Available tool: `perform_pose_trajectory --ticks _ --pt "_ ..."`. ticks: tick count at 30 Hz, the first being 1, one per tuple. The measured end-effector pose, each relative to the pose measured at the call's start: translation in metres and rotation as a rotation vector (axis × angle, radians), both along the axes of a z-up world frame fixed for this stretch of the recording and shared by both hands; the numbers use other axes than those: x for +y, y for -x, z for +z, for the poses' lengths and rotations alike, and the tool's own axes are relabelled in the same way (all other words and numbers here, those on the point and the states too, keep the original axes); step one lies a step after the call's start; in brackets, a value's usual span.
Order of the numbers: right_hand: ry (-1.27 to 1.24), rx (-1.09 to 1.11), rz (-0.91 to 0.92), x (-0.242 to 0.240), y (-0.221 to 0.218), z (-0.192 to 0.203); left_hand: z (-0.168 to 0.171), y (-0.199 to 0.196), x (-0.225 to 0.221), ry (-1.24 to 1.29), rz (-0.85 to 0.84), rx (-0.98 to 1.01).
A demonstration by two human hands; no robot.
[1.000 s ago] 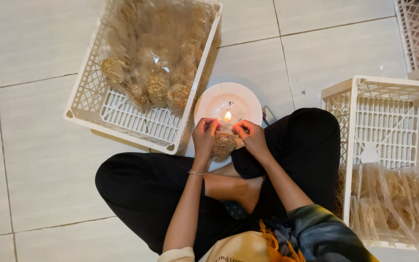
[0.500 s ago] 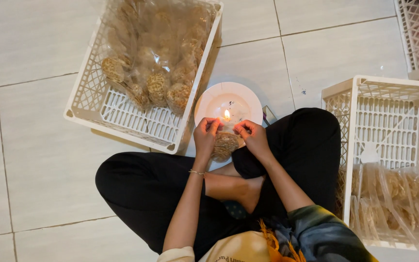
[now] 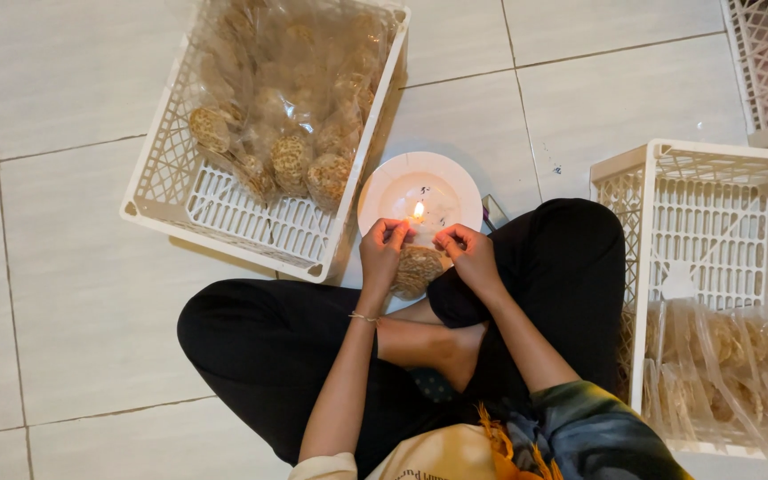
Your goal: Sealing small plastic bags containing food items using a candle flame and organizing them into crates.
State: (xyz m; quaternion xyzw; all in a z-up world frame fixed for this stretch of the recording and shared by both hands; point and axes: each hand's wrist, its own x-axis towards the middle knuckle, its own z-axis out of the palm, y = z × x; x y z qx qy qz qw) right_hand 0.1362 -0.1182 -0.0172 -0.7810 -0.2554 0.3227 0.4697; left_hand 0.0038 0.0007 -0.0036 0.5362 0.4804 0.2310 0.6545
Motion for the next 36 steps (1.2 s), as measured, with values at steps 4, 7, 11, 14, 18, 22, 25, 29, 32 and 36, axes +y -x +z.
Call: perform_pose_trajectory --ticks 4,7,11,14,18,22,25,29,32,36 --pt "0.003 -0.009 0.005 -0.002 -0.001 0.003 0.0 0.0 -0.002 0.006 -0.004 -0.017" --pt "0.023 -0.026 0.008 -0.004 -0.001 -0.001 -0.005 0.0 -0.002 0.008 -0.012 -0.028" --pt "0.02 0.003 0.023 -0.006 0.0 0.003 -0.002 0.003 -0.004 0.002 -0.032 -0.014" --pt "0.027 0.018 0.054 -0.006 0.002 0.012 0.005 0.006 -0.005 -0.014 -0.052 0.011" --pt "0.022 0.078 0.125 -0.006 0.0 0.021 0.009 0.012 -0.003 -0.008 -0.086 0.03" --pt "-0.002 0.084 0.139 -0.004 0.004 0.023 0.007 0.013 -0.001 -0.034 -0.118 0.05" --pt "0.008 0.102 0.119 -0.003 0.002 0.016 0.017 0.014 -0.003 -0.048 -0.143 0.008" --pt "-0.023 0.111 0.08 -0.001 0.004 0.02 0.027 0.013 -0.008 -0.09 -0.222 -0.01" --pt "-0.09 0.047 0.072 0.0 0.007 0.019 0.024 0.012 -0.009 -0.106 -0.263 -0.021" --pt "-0.195 -0.02 0.051 0.0 0.009 0.006 0.013 0.012 -0.012 -0.113 -0.301 -0.026"
